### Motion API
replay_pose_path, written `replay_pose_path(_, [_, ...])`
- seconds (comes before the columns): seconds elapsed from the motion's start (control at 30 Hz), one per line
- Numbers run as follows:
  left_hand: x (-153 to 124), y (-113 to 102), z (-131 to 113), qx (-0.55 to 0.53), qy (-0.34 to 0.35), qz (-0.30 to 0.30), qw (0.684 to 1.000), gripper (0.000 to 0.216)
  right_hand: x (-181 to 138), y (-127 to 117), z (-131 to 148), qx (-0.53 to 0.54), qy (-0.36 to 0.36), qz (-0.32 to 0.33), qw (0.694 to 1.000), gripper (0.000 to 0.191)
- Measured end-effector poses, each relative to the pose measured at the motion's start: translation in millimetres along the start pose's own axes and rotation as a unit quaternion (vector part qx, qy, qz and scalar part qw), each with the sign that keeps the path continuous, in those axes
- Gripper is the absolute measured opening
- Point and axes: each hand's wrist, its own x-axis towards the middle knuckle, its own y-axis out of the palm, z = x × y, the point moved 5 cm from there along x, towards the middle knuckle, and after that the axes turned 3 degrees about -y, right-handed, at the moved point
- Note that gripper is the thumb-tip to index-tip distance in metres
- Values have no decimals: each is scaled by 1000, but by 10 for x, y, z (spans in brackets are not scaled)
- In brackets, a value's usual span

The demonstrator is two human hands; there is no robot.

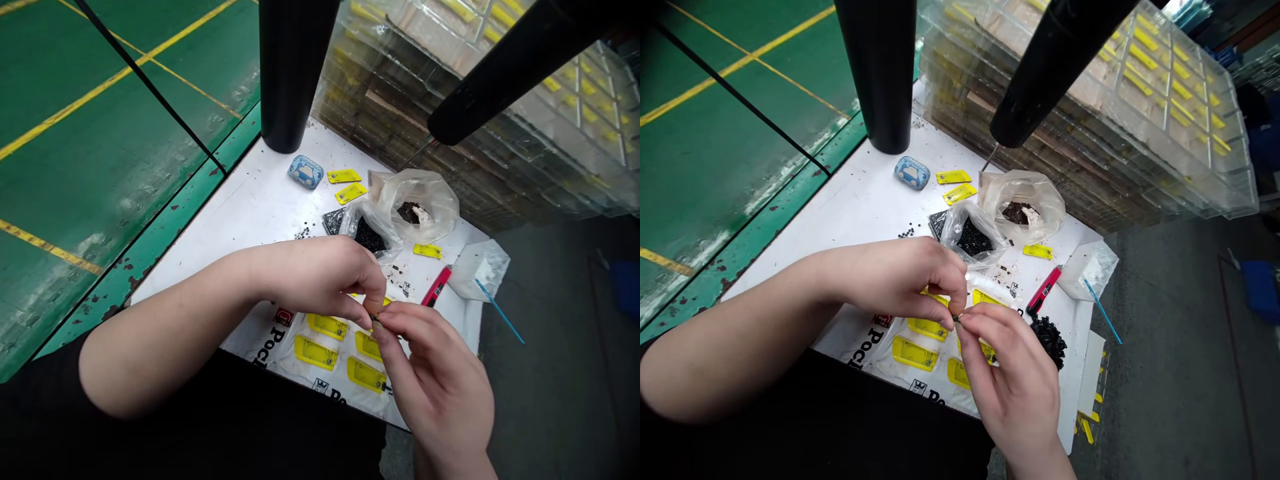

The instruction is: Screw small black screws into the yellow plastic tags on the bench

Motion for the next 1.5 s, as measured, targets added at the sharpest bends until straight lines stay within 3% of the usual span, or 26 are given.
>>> replay_pose_path(0.1, [-17, 17, 34, -18, -10, 20, 1000, 4, -24, 12, 88, -86, -117, 9, 989, 48])
replay_pose_path(0.2, [-8, 27, 121, 29, -59, 14, 998, 14, -17, 65, 28, -144, -149, 32, 978, 46])
replay_pose_path(0.37, [28, 77, 247, 154, -161, 46, 974, 15, 18, 202, -226, -203, -93, 74, 972, 21])
replay_pose_path(0.5, [42, 142, 272, 216, -181, 66, 957, 15, -6, 255, -337, -195, -64, 95, 974, 10])
replay_pose_path(0.63, [53, 171, 286, 247, -188, 60, 949, 17, -23, 266, -365, -188, -56, 109, 975, 9])
replay_pose_path(0.83, [100, 191, 272, 274, -217, 111, 930, 19, -24, 288, -365, -198, -58, 117, 971, 9])
replay_pose_path(1.07, [129, 179, 213, 290, -223, 122, 922, 19, 0, 331, -190, -336, -65, 142, 929, 9])
replay_pose_path(1.23, [123, 176, 226, 289, -215, 117, 926, 18, 31, 358, -117, -378, -53, 149, 912, 18])
replay_pose_path(1.37, [102, 192, 260, 293, -202, 99, 929, 17, -17, 210, -173, -317, -14, 100, 943, 18])
replay_pose_path(1.5, [81, 190, 267, 280, -180, 79, 940, 20, -202, -173, -406, -277, 73, 40, 957, 23])
